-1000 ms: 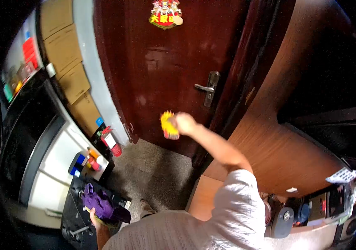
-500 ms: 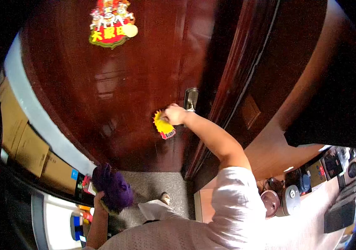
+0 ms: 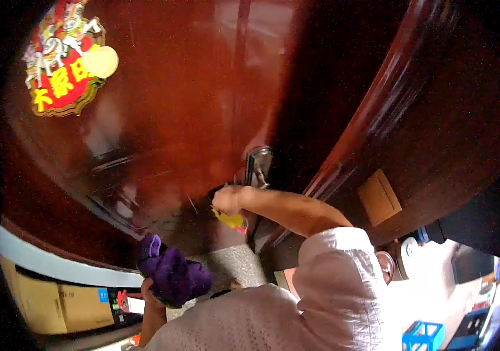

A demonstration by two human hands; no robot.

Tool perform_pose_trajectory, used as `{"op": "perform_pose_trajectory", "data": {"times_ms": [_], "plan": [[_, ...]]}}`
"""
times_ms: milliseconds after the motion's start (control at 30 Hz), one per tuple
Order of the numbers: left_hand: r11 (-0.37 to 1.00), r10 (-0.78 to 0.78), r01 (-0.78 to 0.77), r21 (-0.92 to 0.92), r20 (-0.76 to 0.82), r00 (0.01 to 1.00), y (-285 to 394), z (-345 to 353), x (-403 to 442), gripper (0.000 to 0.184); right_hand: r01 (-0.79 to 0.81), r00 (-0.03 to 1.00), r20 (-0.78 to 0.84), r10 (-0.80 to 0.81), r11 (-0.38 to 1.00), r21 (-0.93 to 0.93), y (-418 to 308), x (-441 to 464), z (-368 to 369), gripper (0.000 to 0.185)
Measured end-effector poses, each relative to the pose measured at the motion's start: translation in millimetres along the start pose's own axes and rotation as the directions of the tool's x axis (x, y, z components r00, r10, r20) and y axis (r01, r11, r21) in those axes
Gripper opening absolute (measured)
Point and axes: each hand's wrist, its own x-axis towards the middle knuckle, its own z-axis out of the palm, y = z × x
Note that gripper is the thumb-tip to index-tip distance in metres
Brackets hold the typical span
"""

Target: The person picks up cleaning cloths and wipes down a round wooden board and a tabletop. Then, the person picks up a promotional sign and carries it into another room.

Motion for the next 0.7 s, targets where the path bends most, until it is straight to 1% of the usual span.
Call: {"op": "perform_pose_trajectory", "data": {"times_ms": [33,67,133,167,200,233,267,300,333,367,400,433,467,500,533,567,633,667,700], "plan": [[1.000,-0.019,0.019,-0.010,0.020,1.000,-2.9,-4.0,7.5,0.067,0.002,0.999,0.039,0.000,0.999,-0.044,-2.1,-1.1,-0.2,0.021],[0.999,-0.028,0.029,-0.017,0.039,0.999,-4.9,-3.8,17.6,0.067,-0.036,0.998,0.054,0.039,0.997,-0.064,-2.6,-1.1,-0.7,0.020],[0.999,-0.038,0.040,-0.018,0.087,0.995,-2.7,-2.2,33.8,0.066,0.002,0.998,0.066,0.006,0.993,-0.117,3.3,4.4,-5.5,0.020],[1.000,-0.026,0.028,-0.014,0.124,0.992,-4.3,-15.8,41.7,0.067,0.020,0.998,0.070,-0.010,0.989,-0.148,8.2,8.5,-8.4,0.021],[1.000,-0.017,0.019,-0.009,0.166,0.986,-8.0,-41.0,51.9,0.067,0.129,0.992,0.041,-0.123,0.952,-0.277,22.7,20.0,1.4,0.021],[1.000,-0.017,0.018,-0.002,0.215,0.977,-10.7,-55.0,61.9,0.068,0.104,0.994,-0.019,-0.110,0.975,-0.198,31.8,25.2,5.5,0.021],[1.000,-0.017,0.016,0.009,0.190,0.982,-8.1,-47.4,65.1,0.067,0.002,1.000,0.026,0.003,0.979,-0.204,28.2,22.7,-7.7,0.022],[1.000,-0.023,0.019,0.025,0.172,0.985,0.4,-32.2,63.6,0.067,-0.013,1.000,0.025,0.018,0.984,-0.179,30.3,24.4,-15.5,0.023],[0.999,-0.026,0.019,0.046,0.154,0.988,9.1,-20.5,65.2,0.066,-0.030,0.999,0.014,0.035,0.967,-0.253,26.6,23.6,-28.1,0.021],[0.997,-0.082,0.083,0.011,0.299,0.951,15.5,-17.2,71.8,0.068,-0.128,0.991,-0.072,0.113,0.956,-0.266,33.2,31.6,-27.1,0.021],[0.990,-0.124,0.137,-0.022,0.307,0.944,17.9,-32.7,78.4,0.071,-0.118,0.993,-0.059,0.104,0.940,-0.321,29.6,27.1,-47.7,0.021],[0.980,-0.166,0.192,-0.055,0.305,0.938,22.8,-46.6,84.3,0.074,-0.141,0.982,-0.157,0.107,0.964,-0.226,32.0,28.6,-54.1,0.021],[0.966,-0.217,0.251,-0.066,0.322,0.922,22.8,-55.9,89.7,0.075,-0.070,0.949,-0.314,-0.026,0.954,-0.290,33.8,18.2,-52.2,0.023],[0.950,-0.259,0.301,-0.076,0.340,0.904,23.7,-59.4,94.6,0.075,-0.018,0.856,-0.496,-0.146,0.950,-0.311,28.0,11.8,-45.9,0.028],[0.933,-0.298,0.349,-0.086,0.358,0.885,26.7,-61.2,100.4,0.076,-0.052,0.805,-0.582,-0.115,0.964,-0.262,6.3,-7.6,-49.3,0.028],[0.925,-0.340,0.379,-0.019,0.398,0.852,30.7,-59.5,106.5,0.076,-0.083,0.744,-0.664,-0.080,0.974,-0.211,-27.2,-39.8,-56.2,0.029],[0.901,-0.419,0.420,0.108,0.467,0.779,37.4,-52.4,120.3,0.077,-0.156,0.595,-0.803,0.030,0.985,-0.079,-90.1,-102.3,-52.4,0.023],[0.890,-0.447,0.426,0.163,0.496,0.744,40.5,-48.0,126.8,0.077,-0.172,0.550,-0.825,0.134,0.984,0.045,-120.3,-136.1,-47.3,0.027],[0.882,-0.467,0.423,0.210,0.514,0.719,44.8,-45.7,127.8,0.077,-0.174,0.518,-0.819,0.247,0.968,0.182,-147.2,-169.7,-35.4,0.026]]}}
